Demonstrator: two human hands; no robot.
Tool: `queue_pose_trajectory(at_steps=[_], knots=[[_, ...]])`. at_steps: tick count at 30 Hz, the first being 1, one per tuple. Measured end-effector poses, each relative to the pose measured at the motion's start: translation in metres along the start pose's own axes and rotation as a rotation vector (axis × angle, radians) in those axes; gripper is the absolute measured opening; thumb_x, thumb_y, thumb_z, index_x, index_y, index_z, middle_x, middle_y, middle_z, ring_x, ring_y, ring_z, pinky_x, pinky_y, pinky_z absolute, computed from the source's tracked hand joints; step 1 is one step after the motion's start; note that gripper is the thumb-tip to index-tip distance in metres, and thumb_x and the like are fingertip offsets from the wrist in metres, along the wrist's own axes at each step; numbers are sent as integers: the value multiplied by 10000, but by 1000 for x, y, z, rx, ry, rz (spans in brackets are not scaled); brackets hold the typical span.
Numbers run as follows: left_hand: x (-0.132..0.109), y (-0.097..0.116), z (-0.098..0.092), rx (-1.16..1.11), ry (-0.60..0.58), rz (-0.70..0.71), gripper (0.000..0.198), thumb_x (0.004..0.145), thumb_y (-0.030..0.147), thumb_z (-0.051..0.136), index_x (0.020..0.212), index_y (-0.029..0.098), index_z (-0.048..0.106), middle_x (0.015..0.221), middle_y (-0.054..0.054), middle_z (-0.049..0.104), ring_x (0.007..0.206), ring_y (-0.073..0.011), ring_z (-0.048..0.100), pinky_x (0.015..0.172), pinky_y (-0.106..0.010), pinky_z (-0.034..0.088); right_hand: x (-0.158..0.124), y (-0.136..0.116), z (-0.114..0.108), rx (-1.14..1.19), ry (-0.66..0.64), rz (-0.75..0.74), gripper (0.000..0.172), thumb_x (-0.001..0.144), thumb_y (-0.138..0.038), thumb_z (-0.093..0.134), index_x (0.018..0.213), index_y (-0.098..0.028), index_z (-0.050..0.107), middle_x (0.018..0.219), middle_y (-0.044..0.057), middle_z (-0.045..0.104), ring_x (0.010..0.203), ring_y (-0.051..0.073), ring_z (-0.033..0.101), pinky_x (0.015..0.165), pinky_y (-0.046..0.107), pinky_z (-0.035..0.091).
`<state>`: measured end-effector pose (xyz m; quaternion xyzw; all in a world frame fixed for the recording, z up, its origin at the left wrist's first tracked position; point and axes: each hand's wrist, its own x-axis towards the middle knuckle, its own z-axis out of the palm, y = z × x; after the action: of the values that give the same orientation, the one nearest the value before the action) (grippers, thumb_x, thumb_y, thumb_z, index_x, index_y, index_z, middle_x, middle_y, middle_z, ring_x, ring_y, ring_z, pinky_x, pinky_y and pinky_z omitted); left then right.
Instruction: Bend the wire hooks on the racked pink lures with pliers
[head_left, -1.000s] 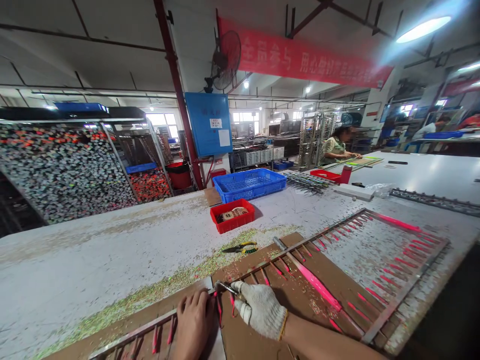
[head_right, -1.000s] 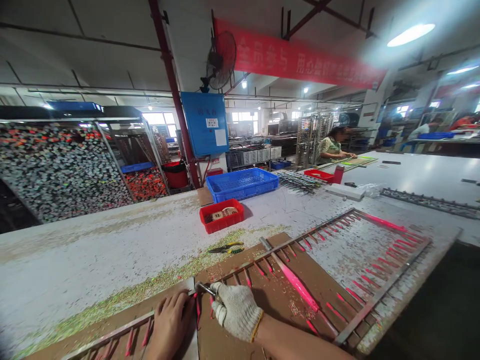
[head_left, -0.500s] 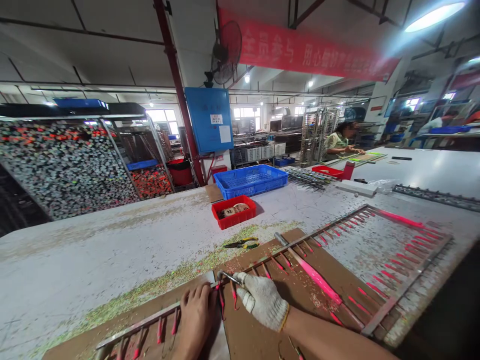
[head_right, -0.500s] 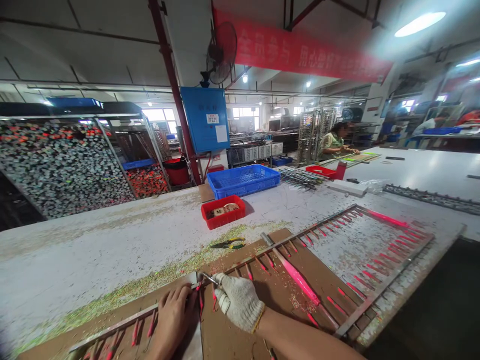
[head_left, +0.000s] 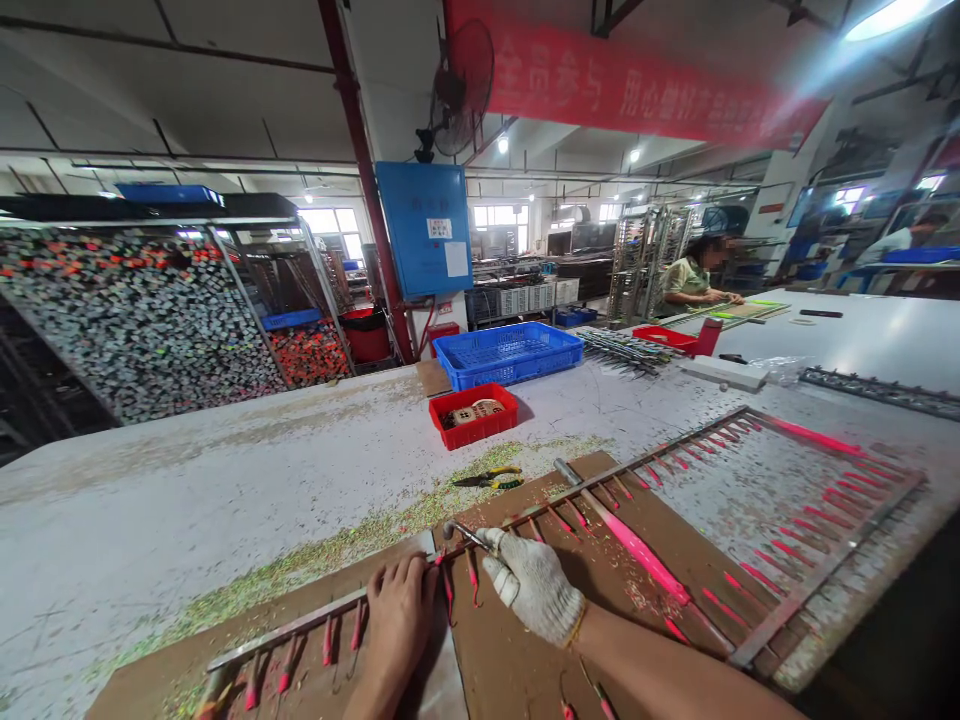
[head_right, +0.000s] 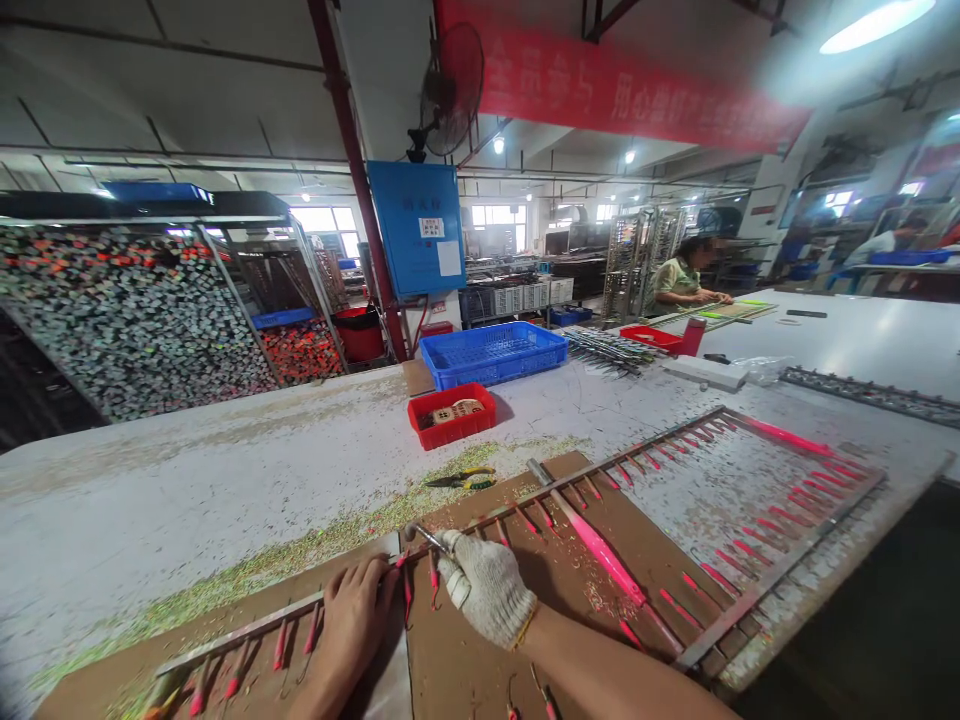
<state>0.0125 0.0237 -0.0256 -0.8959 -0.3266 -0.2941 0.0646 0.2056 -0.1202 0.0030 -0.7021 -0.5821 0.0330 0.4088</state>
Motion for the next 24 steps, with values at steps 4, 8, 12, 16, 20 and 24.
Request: queue_pose_trajectory(at_steps=[4, 8, 12, 16, 20, 24], knots=[[0, 0, 1, -13, -15, -19, 361, 1078, 321, 392, 957, 229, 720, 1108, -62, 790, 1025, -243, 708, 1005, -431, 409, -1, 5, 5, -12, 5, -1, 433, 954, -200, 499, 1344, -272, 673, 1212, 58, 777, 1005, 158, 747, 947, 259, 553], [0, 3, -2, -23, -36, -29, 362, 1087, 310, 382, 964, 231, 713, 1116, -56, 786, 1036, -246, 702, 1034, -456, 374, -3, 8, 8, -25, 9, 2, 417, 970, -243, 522, 1360, -287, 661, 1185, 46, 785, 1036, 164, 746, 951, 264, 554], [1, 6, -7, -22, -57, -29, 337, 1086, 303, 396, 998, 227, 712, 1097, -60, 780, 1038, -254, 696, 1013, -457, 375, -3, 9, 6, -32, 20, -6, 423, 961, -241, 548, 1368, -275, 658, 1231, 65, 772, 1070, 174, 743, 986, 281, 552], [3, 9, -11, -4, -104, -37, 323, 1085, 300, 407, 986, 224, 705, 1067, -66, 770, 1028, -261, 684, 1008, -460, 376, -3, 8, 4, -25, 28, -19, 417, 966, -220, 520, 1353, -268, 666, 1263, 64, 762, 1096, 174, 741, 1022, 296, 548], [4, 18, -20, 10, -159, -45, 323, 1090, 293, 398, 1008, 210, 698, 1063, -88, 760, 1036, -260, 668, 1014, -456, 373, -7, 7, -3, -52, 27, -34, 403, 982, -260, 522, 1358, -274, 667, 1251, 54, 768, 1080, 182, 750, 1006, 305, 564], [4, 30, -27, 15, -211, -73, 254, 1079, 288, 452, 1018, 205, 684, 1078, -98, 745, 1043, -258, 648, 1009, -451, 374, -13, 9, -11, -106, 41, -60, 397, 1016, -288, 480, 1364, -253, 668, 1217, 60, 779, 1060, 188, 760, 978, 321, 590]])
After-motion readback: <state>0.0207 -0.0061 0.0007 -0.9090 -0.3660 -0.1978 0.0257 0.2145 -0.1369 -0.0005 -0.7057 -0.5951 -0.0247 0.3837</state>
